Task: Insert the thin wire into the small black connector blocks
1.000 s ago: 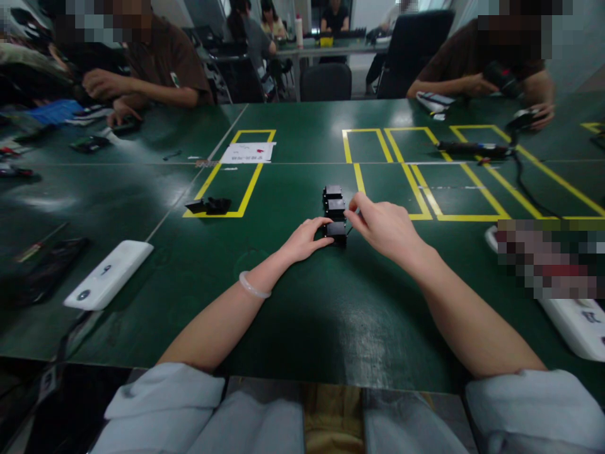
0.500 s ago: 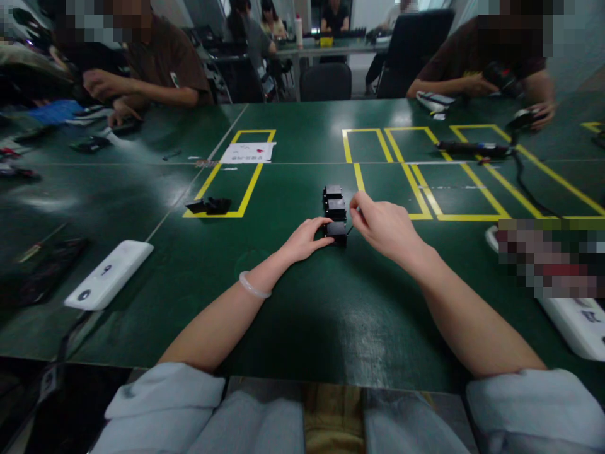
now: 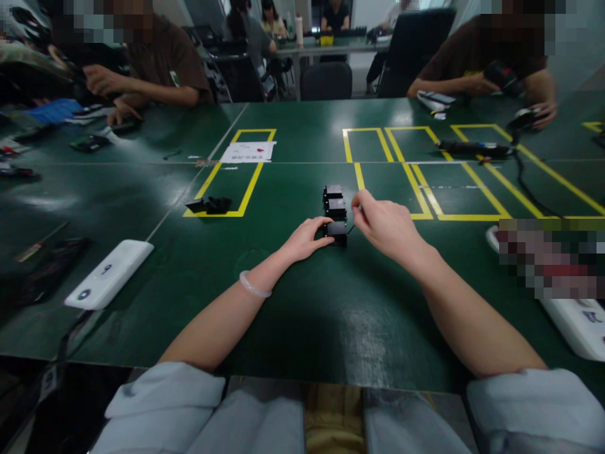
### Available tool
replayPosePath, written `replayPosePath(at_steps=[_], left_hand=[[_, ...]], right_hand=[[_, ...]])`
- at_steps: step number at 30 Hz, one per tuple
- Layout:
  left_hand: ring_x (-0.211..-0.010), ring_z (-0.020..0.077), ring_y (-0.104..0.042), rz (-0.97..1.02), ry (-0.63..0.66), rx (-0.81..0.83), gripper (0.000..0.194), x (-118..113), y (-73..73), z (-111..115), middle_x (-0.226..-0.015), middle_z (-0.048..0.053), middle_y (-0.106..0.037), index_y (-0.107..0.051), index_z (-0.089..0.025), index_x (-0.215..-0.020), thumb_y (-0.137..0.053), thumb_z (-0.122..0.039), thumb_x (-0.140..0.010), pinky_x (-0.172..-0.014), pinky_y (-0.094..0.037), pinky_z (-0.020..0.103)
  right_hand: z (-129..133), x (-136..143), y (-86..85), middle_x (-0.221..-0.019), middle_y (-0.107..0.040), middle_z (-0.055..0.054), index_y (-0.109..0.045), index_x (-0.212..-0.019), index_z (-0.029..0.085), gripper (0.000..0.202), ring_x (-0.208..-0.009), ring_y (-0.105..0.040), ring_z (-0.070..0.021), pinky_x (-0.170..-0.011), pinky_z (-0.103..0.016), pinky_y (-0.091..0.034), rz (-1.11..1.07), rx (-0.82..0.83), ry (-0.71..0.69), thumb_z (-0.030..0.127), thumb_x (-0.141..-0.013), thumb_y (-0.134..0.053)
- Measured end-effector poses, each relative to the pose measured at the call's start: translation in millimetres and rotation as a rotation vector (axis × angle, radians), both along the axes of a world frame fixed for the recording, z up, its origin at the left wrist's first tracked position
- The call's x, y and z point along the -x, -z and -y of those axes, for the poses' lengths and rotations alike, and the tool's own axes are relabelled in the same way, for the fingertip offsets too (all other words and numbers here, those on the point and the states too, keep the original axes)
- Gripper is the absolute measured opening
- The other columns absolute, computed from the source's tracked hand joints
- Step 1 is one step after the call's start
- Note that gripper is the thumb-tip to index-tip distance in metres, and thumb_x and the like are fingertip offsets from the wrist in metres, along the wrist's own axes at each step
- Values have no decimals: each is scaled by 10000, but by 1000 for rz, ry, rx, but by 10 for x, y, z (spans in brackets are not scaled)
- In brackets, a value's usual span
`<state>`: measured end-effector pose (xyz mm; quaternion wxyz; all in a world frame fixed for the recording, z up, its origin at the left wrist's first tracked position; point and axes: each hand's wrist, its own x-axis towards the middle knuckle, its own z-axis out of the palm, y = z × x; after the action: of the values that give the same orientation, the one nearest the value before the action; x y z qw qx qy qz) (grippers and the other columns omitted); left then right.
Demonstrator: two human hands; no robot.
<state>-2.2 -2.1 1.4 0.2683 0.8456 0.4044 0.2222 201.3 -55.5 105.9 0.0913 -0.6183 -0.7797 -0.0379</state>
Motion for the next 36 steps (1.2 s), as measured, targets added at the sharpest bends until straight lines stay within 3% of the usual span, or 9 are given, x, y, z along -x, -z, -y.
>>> replayPosePath(at_steps=[4, 9, 13, 20, 29, 36], left_hand=[[-1194, 258, -553, 6, 9, -11, 428, 6, 8, -3, -1327, 65, -608, -543, -211, -1286, -618, -398, -909, -1040, -423, 408], [-1202, 265, -552, -1, 1, 7, 422, 5, 3, -5, -1336, 71, -600, -543, -217, -1291, -617, -385, -910, -1041, -423, 412], [-1189, 264, -555, 8, 9, -6, 432, 3, 18, -11, -1327, 76, -607, -547, -197, -1290, -626, -384, -909, -1039, -423, 409], [-1201, 262, -552, 5, 3, -7, 430, 3, 37, -20, -1340, 64, -602, -540, -222, -1292, -623, -398, -909, -1046, -421, 414], [-1198, 263, -555, 6, -4, 3, 428, 0, 9, -2, -1334, 71, -606, -546, -206, -1289, -631, -375, -905, -1043, -423, 413], [-1194, 264, -555, 2, -3, 1, 425, 1, 5, -3, -1330, 72, -608, -549, -203, -1283, -633, -377, -905, -1040, -423, 413]], right_hand=[[2, 5, -21, -850, -735, -89, -615, -1088, 203, 429, -720, -638, -212, -568, -295, -207, 55, 22, 27, 464, -1007, -284], [-10, -1, 11, -858, -730, -80, -568, -1180, 207, 362, -702, -633, -196, -556, -296, -189, 39, -5, 25, 316, -995, -277], [-16, -16, 33, -870, -723, -70, -540, -1183, 207, 329, -713, -634, -189, -546, -289, -186, -9, -35, -4, 290, -974, -300], [-8, -5, -5, -840, -727, -74, -587, -1089, 209, 376, -722, -643, -205, -553, -289, -181, 64, 9, 29, 435, -1008, -298], [-21, -19, 37, -882, -719, -75, -536, -1186, 203, 324, -719, -627, -188, -558, -286, -204, -17, -21, 1, 299, -969, -316], [-38, -34, 25, -831, -722, -74, -590, -1073, 209, 378, -725, -631, -204, -572, -291, -198, 39, -1, 40, 443, -1005, -300]])
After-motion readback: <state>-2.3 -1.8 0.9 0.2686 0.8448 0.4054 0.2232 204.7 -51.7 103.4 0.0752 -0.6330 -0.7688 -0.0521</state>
